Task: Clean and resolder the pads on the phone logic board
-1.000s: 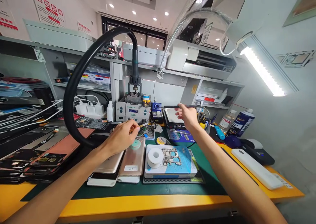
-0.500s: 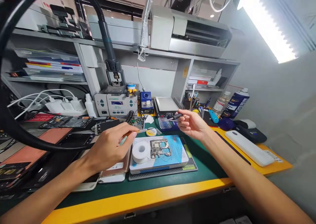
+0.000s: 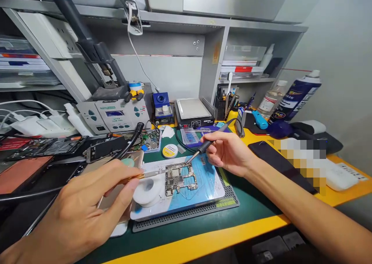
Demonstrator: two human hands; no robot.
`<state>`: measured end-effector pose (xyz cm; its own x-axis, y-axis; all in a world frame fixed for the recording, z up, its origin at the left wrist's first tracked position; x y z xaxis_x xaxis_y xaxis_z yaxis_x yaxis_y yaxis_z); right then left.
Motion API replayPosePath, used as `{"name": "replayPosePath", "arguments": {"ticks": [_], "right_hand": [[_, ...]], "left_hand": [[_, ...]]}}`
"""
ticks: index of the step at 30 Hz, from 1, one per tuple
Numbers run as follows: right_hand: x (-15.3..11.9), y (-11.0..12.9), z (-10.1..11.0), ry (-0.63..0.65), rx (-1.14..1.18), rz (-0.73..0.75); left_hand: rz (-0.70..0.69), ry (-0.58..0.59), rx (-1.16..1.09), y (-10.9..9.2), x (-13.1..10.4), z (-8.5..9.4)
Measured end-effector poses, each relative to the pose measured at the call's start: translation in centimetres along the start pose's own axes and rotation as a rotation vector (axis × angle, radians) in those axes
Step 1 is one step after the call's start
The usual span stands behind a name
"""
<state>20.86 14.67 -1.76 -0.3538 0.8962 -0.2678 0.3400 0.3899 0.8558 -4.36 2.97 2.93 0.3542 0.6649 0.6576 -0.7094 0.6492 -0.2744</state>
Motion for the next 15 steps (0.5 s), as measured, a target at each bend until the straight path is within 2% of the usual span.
{"name": "replayPosePath", "arguments": {"ticks": [15], "right_hand": [[-1.01, -0.3, -0.24, -0.051, -0.128, 0.054]], "left_hand": [[-0.018, -0.008, 0.103, 0.15, -0.81, -0.79]]}}
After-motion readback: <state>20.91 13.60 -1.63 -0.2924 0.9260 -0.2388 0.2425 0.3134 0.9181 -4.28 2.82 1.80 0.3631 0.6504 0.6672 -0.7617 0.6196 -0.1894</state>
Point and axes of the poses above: each hand's wrist, its own x-axis towards the middle knuckle, its own z-axis out of the back of the hand, y = z × x, the point moved 6 cm from there along x, towards the middle knuckle, and after that the axes turned 5 degrees about -y, right-handed, at the moved point
